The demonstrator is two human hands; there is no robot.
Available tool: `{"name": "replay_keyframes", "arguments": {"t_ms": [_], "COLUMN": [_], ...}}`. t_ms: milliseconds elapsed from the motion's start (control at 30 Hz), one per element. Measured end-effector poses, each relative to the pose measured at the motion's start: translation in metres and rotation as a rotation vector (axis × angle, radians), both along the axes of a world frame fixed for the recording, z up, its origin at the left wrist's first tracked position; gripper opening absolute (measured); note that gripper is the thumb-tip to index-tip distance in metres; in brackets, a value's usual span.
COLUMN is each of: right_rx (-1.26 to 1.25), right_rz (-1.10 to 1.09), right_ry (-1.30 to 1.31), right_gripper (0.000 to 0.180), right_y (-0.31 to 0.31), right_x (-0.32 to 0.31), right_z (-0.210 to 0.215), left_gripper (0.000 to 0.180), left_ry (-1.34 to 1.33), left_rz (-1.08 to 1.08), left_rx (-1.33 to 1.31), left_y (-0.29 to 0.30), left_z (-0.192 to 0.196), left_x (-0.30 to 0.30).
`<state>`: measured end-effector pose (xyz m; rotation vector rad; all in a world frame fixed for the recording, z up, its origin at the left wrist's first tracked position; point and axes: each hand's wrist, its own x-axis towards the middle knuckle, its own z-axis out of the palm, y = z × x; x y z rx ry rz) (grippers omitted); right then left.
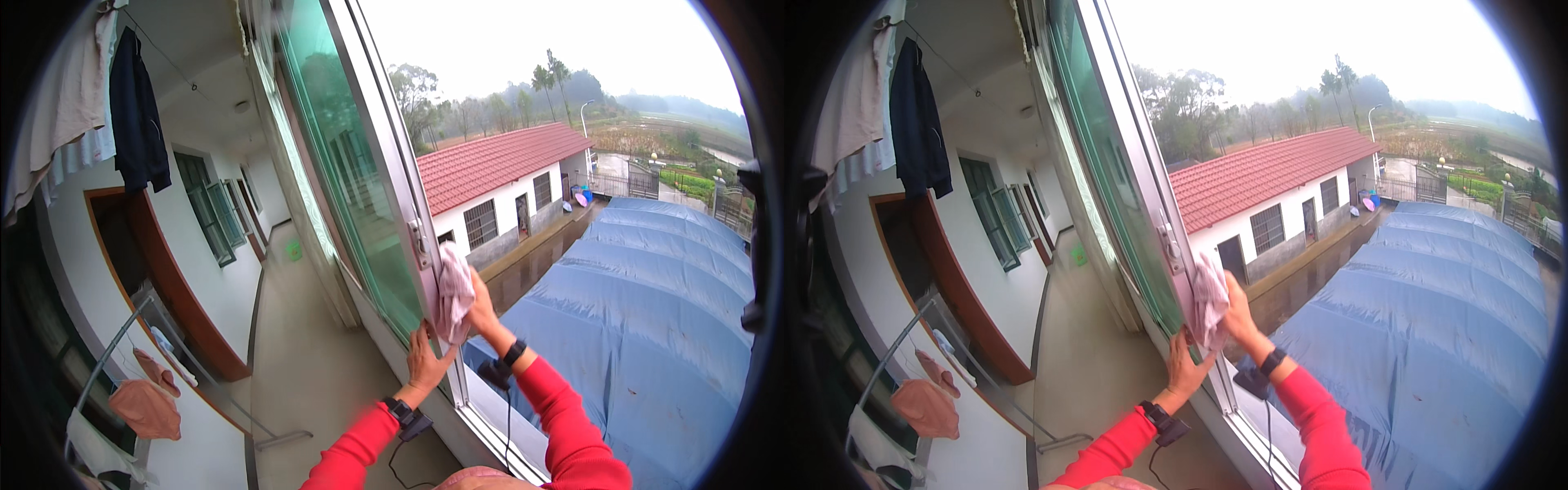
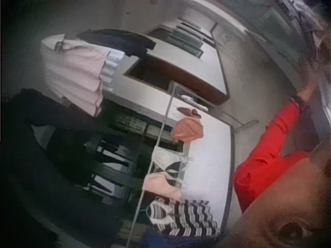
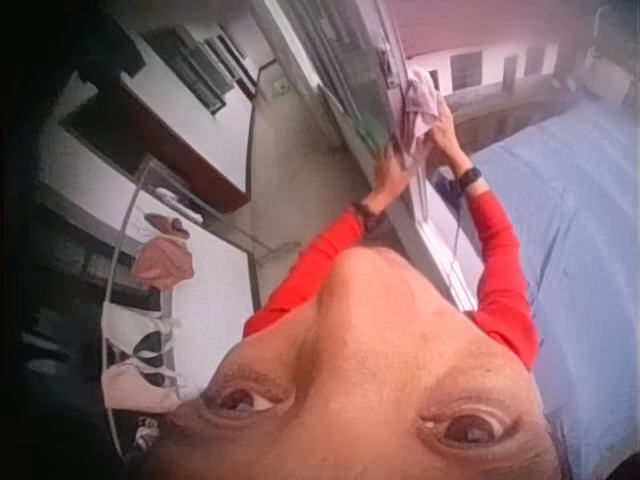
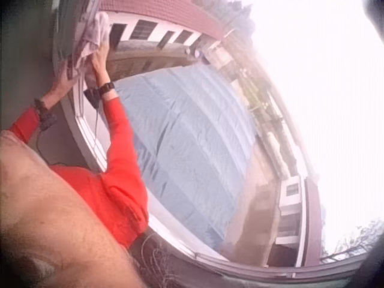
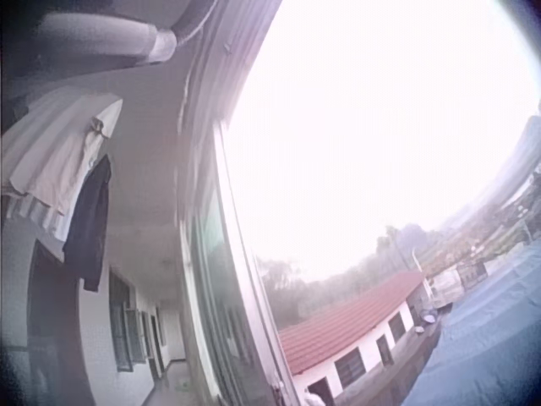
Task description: The person wipes the window frame and glass with a cloth. They open and close the window multiple times to access different sections of the frame and glass, continuing to wipe the surfaces.
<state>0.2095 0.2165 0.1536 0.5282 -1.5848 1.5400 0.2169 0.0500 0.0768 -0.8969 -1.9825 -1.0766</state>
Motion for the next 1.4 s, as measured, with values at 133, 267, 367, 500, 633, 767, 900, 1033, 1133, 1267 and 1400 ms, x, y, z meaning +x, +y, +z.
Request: {"name": "replay_keyframes", "arguments": {"t_ms": [133,267,367,500,633,767,900,1033,1133,1267,1400], "right_rx": [0.103,0.239,0.298,0.346,0.318,0.35,0.377,0.285,-0.09,-0.163,-0.151], "right_rz": [-0.078,-0.188,-0.369,-0.314,0.015,0.273,0.266,0.016,0.233,0.307,0.212], "right_ry": [0.229,0.394,0.249,0.281,0.437,0.502,0.457,0.204,-0.065,0.013,-0.052], "right_gripper": [0.041,0.038,0.033,0.041,0.04,0.042,0.048,0.046,0.044,0.044,0.044], "right_y": [0.015,0.023,0.018,0.001,-0.009,-0.019,-0.025,-0.013,0.011,0.029,0.056], "right_x": [-0.024,-0.03,-0.018,-0.011,-0.016,-0.011,0.005,0.016,0.022,0.029,0.058], "right_z": [0.128,0.25,0.345,0.436,0.43,0.374,0.302,0.221,0.178,0.122,0.097], "left_gripper": [0.102,0.113,0.119,0.106,0.097,0.095,0.094,0.096,0.096,0.091,0.084], "left_ry": [0.122,0.197,0.206,0.19,0.251,0.276,0.258,0.207,0.121,0.117,0.126], "left_rz": [0.237,0.328,0.259,0.177,0.157,0.146,0.125,0.047,-0.147,-0.339,-0.358], "left_rx": [-0.041,0.053,0.11,0.169,0.208,0.226,0.229,0.209,0.117,0.026,-0.007], "left_y": [0.01,0.029,0.039,0.045,0.048,0.05,0.051,0.044,0.025,0.005,0.002], "left_z": [0.004,0.02,0.026,0.027,0.027,0.026,0.024,0.023,0.019,0.016,0.021], "left_x": [-0.004,-0.012,-0.012,-0.012,-0.016,-0.018,-0.018,-0.018,-0.024,-0.036,-0.035]}}
